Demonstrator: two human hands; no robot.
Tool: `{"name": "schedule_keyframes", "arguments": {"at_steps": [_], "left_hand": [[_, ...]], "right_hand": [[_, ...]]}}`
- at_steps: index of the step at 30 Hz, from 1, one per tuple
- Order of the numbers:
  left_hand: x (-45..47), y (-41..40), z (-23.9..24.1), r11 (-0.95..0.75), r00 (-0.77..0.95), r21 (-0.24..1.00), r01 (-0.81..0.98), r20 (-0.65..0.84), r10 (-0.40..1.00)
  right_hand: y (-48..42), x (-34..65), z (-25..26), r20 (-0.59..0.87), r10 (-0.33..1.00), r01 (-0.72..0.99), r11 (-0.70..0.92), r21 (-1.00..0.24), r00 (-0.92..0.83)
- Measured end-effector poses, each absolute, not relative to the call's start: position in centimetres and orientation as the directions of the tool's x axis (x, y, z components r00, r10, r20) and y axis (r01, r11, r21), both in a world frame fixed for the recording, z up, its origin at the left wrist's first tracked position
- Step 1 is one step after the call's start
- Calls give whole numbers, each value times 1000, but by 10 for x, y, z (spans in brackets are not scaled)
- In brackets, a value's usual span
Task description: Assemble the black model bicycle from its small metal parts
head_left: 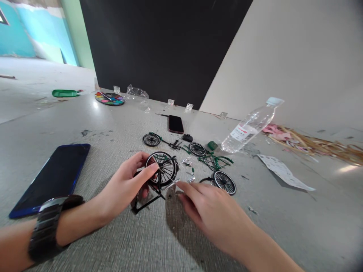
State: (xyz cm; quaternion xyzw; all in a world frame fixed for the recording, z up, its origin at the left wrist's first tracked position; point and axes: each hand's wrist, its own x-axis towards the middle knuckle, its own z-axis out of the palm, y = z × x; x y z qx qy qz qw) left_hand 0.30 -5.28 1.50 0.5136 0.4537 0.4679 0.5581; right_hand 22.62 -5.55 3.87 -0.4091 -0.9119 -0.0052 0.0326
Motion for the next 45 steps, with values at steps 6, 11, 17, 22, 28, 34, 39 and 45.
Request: {"name": "schedule_keyframes", "arguments": {"at_steps": [6, 11, 17, 22, 28, 34, 39, 45], "left_hand": [[3, -52, 15, 31, 153, 999, -44, -24, 988], [3, -53, 16, 31, 149, 999, -35, -25, 988], [3, -53, 17, 30, 141, 999, -37, -24, 990], [3, -53, 16, 33, 142, 999, -42, -27, 990], [4, -52, 18, 52, 146, 998, -31, -47, 988], [4, -53, 18, 47, 142, 999, -19, -44, 989], [4, -53, 18, 42, 134, 999, -20, -38, 990], [3, -53, 17, 49, 150, 999, -24, -44, 988]], "right_hand": [[-56, 222, 36, 28, 762, 757, 646, -96, -646], [-60, 219, 33, 61, 755, 744, 655, -134, -653], [-61, 219, 34, 34, 751, 741, 657, -135, -659], [-57, 220, 36, 87, 768, 760, 640, -114, -635], [-57, 220, 33, 72, 751, 749, 660, -50, -657], [-57, 219, 30, 81, 745, 748, 664, 12, -663], [-56, 218, 29, 103, 730, 736, 677, 30, -676], [-56, 219, 27, 89, 737, 742, 670, 34, -670]]}}
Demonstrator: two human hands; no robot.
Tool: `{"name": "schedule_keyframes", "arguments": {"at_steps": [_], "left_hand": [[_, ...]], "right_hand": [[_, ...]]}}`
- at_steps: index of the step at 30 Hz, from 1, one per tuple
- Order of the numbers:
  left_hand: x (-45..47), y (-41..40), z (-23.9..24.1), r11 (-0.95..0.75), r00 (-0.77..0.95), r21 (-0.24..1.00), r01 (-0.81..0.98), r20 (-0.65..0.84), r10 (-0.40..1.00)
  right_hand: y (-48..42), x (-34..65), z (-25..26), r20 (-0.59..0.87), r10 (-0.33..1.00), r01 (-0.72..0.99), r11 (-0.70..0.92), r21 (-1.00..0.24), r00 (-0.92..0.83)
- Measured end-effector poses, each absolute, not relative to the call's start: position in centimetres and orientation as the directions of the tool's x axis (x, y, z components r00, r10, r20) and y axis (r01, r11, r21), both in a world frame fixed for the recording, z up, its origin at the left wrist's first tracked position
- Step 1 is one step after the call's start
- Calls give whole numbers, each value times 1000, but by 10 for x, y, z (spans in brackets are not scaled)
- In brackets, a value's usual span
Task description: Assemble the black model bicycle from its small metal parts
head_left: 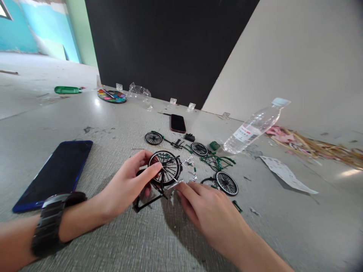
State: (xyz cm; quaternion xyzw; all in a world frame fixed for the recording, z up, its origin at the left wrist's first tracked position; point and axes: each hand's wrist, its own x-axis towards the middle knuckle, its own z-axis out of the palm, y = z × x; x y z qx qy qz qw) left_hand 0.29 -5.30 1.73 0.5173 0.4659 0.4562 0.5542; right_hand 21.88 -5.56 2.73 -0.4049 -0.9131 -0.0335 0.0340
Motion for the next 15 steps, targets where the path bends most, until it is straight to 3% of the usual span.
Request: {"name": "schedule_keyframes", "arguments": {"at_steps": [7, 15], "left_hand": [[3, -54, 18, 53, 152, 998, -27, -48, 987], [3, -54, 19, 38, 160, 999, -24, -33, 987]], "right_hand": [[-56, 217, 31, 60, 746, 748, 662, 43, -663], [-55, 221, 25, 127, 744, 752, 659, 18, -656]]}}
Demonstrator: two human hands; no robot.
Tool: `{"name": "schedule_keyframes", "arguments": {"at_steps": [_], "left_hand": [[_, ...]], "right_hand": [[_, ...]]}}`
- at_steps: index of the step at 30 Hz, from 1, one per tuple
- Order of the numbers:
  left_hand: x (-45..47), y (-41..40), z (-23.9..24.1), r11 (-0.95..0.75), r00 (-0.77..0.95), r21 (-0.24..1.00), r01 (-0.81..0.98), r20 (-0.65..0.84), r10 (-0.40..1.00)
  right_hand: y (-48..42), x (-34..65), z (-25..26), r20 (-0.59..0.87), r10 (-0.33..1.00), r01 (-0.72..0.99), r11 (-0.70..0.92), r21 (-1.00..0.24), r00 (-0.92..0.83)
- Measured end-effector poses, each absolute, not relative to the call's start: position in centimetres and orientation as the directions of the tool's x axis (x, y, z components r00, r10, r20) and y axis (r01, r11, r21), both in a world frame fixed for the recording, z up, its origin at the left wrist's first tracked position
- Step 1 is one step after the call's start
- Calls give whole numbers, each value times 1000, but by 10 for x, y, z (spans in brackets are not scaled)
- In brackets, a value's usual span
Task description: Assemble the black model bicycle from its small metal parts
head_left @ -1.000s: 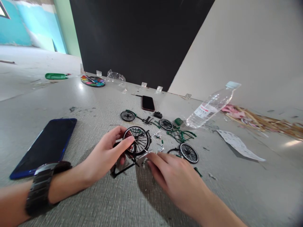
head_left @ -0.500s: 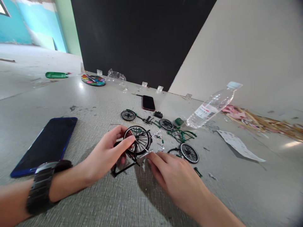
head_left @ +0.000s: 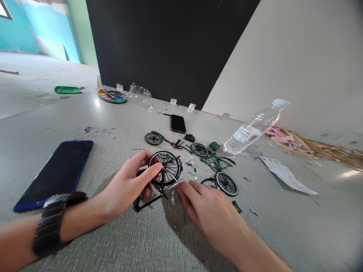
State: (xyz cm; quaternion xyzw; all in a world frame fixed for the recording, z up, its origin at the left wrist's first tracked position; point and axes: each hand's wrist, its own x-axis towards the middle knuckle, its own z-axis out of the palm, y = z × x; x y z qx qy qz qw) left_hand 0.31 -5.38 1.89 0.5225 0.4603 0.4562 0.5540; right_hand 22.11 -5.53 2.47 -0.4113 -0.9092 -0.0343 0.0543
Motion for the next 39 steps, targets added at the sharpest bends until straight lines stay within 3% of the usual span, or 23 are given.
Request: {"name": "schedule_keyframes", "arguments": {"at_steps": [7, 14, 27, 33, 39], "left_hand": [[6, -54, 23, 51, 184, 985, -166, -20, 983], [6, -54, 20, 37, 166, 963, -267, 8, 986], [6, -59, 23, 46, 249, 988, -150, -7, 968], [5, -62, 23, -85, 333, 993, -87, 109, 937], [2, -62, 21, -143, 368, 990, 13, 128, 921]], "right_hand": [[-54, 223, 34, 308, 744, 755, 647, -111, -593], [-54, 228, 45, 503, 698, 750, 647, -140, -509], [-61, 223, 48, 551, 649, 722, 681, -117, -524], [-64, 220, 45, 538, 646, 719, 688, -103, -541], [-63, 219, 44, 521, 664, 731, 674, -107, -537]]}}
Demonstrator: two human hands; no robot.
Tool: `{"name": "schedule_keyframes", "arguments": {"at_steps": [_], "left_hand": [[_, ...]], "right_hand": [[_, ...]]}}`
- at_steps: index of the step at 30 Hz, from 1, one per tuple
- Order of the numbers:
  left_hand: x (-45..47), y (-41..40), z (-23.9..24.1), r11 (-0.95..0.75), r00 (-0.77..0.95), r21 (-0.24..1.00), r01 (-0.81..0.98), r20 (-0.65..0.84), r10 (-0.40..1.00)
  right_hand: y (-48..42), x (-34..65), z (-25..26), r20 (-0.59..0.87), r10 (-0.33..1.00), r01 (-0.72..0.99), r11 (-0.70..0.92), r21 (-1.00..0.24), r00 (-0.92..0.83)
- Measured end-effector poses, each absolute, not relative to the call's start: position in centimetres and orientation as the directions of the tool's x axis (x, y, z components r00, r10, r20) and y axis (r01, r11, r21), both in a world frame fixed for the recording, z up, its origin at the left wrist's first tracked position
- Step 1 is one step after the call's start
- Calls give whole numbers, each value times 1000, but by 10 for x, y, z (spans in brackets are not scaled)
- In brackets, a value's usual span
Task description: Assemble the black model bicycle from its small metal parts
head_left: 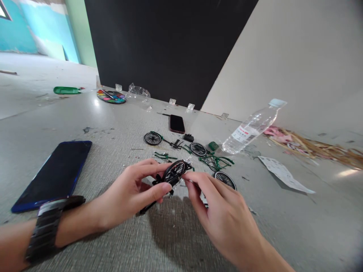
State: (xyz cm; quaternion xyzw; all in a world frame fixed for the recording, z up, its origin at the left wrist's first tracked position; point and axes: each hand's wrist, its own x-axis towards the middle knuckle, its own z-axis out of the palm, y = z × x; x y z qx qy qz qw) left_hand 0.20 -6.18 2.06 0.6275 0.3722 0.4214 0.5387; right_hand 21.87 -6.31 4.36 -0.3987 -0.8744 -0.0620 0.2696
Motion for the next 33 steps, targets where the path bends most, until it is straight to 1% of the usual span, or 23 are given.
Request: {"name": "schedule_keyframes", "arguments": {"at_steps": [6, 11, 15, 21, 26, 33], "left_hand": [[1, -62, 19, -212, 371, 974, 77, 169, 913], [0, -61, 20, -248, 386, 964, 93, 195, 902], [-1, -62, 20, -265, 397, 958, 109, 203, 895], [-2, -64, 20, -251, 410, 957, 145, 173, 896], [-2, -65, 20, -256, 410, 955, 149, 176, 895], [0, -64, 21, -260, 405, 952, 162, 176, 897]], "right_hand": [[-64, 218, 43, 521, 675, 729, 671, -137, -523], [-67, 217, 43, 497, 692, 742, 657, -134, -523], [-67, 217, 43, 480, 709, 744, 649, -157, -517], [-67, 217, 41, 470, 720, 738, 648, -189, -511], [-67, 218, 40, 455, 744, 744, 629, -227, -489], [-66, 217, 40, 460, 749, 749, 619, -234, -476]]}}
